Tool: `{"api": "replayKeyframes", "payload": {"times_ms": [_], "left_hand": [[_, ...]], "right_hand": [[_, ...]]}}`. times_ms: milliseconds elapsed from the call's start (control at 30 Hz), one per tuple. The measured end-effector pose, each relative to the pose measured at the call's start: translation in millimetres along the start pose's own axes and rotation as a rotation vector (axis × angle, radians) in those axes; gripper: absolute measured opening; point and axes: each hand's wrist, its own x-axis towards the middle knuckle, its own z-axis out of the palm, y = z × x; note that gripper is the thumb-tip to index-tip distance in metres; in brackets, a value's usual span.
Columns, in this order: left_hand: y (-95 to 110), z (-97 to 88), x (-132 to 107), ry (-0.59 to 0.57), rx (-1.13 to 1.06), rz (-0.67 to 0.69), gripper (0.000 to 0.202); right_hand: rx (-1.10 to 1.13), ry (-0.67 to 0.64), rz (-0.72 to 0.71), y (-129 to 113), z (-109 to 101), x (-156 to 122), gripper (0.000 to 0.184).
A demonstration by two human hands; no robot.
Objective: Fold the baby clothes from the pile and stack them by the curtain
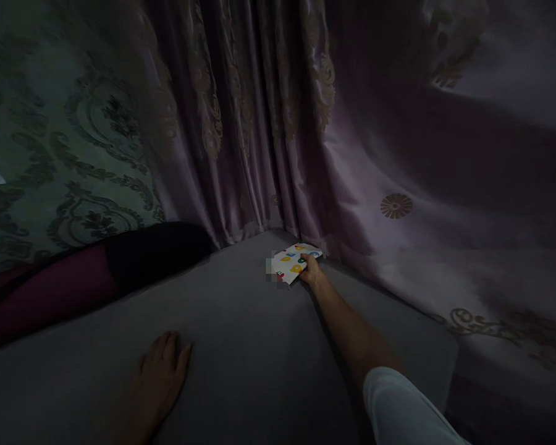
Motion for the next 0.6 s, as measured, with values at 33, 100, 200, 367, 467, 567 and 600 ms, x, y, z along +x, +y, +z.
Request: {"api": "replayKeyframes", "payload": {"times_ms": [33, 100, 200, 367, 467, 567, 600], "left_hand": [[0.1, 0.5, 0.2, 0.009, 0.0, 0.004, 0.074], [-0.1, 1.6, 0.6, 0.017, -0.011, 0.011, 0.074], [-0.8, 2.6, 0.6, 0.015, -0.024, -0.009, 0.076], [-1.4, 4.0, 0.2, 0.019, -0.014, 0.017, 0.072], [-2.2, 6.4, 1.7, 0.025, -0.03, -0.018, 0.075], [-4.3, 8.8, 3.4, 0.026, -0.036, -0.004, 0.076], [-5.0, 9.2, 3.7, 0.026, -0.037, 0.002, 0.075]], "right_hand": [[0.001, 0.02, 0.019, -1.9, 0.0, -0.9, 0.031], [0.006, 0.064, 0.058, -5.6, 0.0, -3.5, 0.032], [0.013, 0.084, 0.083, -8.6, -0.1, -9.6, 0.039], [0.043, 0.076, 0.064, -3.0, 3.6, -20.7, 0.039], [0.046, 0.06, 0.065, -0.1, 7.8, -27.2, 0.038], [0.041, 0.022, 0.075, -4.1, 10.8, -34.0, 0.031], [0.033, 0.015, 0.08, -6.9, 11.1, -36.3, 0.03]]}}
